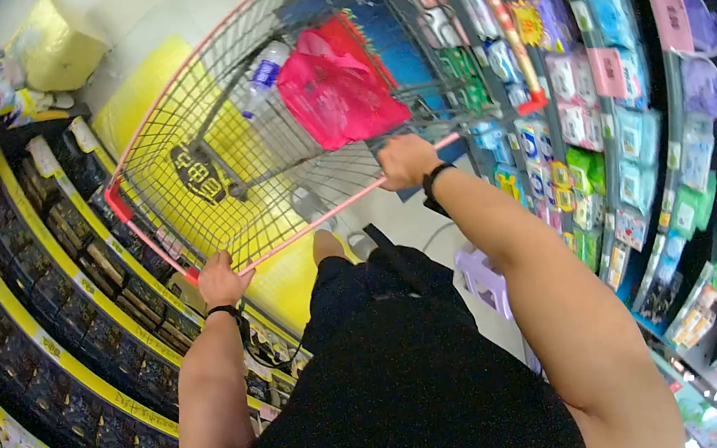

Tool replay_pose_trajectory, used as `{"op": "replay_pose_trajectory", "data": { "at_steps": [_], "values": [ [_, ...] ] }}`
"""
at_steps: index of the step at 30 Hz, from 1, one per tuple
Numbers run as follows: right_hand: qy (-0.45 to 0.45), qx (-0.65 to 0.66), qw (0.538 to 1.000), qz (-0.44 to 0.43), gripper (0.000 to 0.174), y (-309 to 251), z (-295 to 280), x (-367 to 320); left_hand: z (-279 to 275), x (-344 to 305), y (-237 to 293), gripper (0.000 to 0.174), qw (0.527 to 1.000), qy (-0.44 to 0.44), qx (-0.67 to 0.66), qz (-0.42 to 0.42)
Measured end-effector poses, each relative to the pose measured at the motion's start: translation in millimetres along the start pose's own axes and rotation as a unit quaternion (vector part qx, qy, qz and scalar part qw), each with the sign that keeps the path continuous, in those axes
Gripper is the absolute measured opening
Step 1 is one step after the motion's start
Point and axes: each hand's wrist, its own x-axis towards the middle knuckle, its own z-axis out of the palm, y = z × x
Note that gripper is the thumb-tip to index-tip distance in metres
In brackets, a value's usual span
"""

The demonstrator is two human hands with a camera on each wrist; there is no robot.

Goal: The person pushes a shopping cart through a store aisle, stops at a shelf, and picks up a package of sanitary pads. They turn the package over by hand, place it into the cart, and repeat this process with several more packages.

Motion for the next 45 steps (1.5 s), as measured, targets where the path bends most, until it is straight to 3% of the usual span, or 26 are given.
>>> {"op": "replay_pose_trajectory", "data": {
  "at_steps": [2, 4, 10, 13, 14, 18, 20, 23, 29, 40, 45],
  "values": [
    [0.001, -0.001, 1.0, 0.0, 0.042, 2, 7, 8, 5, -1, -4, 0.057, 1.0, 0.018, -0.009, 0.005],
    [-0.054, -0.006, 0.998, 0.014, 0.042, -8, -15, 7, 1, -4, -3, 0.058, 1.0, 0.01, -0.005, -0.005],
    [-0.043, -0.021, 0.999, -0.005, 0.039, -8, -13, 6, 1, -3, -1, 0.06, 0.997, 0.075, -0.028, 0.012],
    [-0.062, -0.026, 0.997, -0.037, 0.042, 6, 0, 2, -7, 0, 2, 0.077, 0.984, -0.101, -0.107, -0.105],
    [-0.023, -0.026, 0.998, -0.051, 0.043, 8, 7, 0, -10, 0, 2, 0.078, 0.986, -0.104, -0.082, -0.099],
    [-0.117, -0.057, 0.991, 0.025, 0.049, -8, -18, 9, -22, -3, 0, 0.072, 0.991, -0.089, -0.074, -0.067],
    [-0.079, -0.072, 0.994, 0.015, 0.046, -7, -14, 9, -30, -3, -4, 0.067, 0.994, -0.052, -0.075, -0.068],
    [-0.139, -0.074, 0.987, 0.022, 0.049, -13, -30, 11, -18, -8, -2, 0.064, 0.994, -0.025, -0.092, -0.048],
    [-0.127, -0.082, 0.988, -0.009, 0.051, -4, -18, 12, 3, -11, 0, 0.067, 0.995, -0.026, -0.083, -0.042],
    [-0.118, -0.092, 0.989, -0.007, 0.044, -18, -58, 27, -38, 4, -4, 0.068, 0.994, -0.069, -0.078, -0.042],
    [-0.077, -0.064, 0.994, -0.039, 0.041, 0, -63, 50, -28, 27, -17, 0.071, 0.996, -0.021, -0.079, -0.032]
  ]
}}
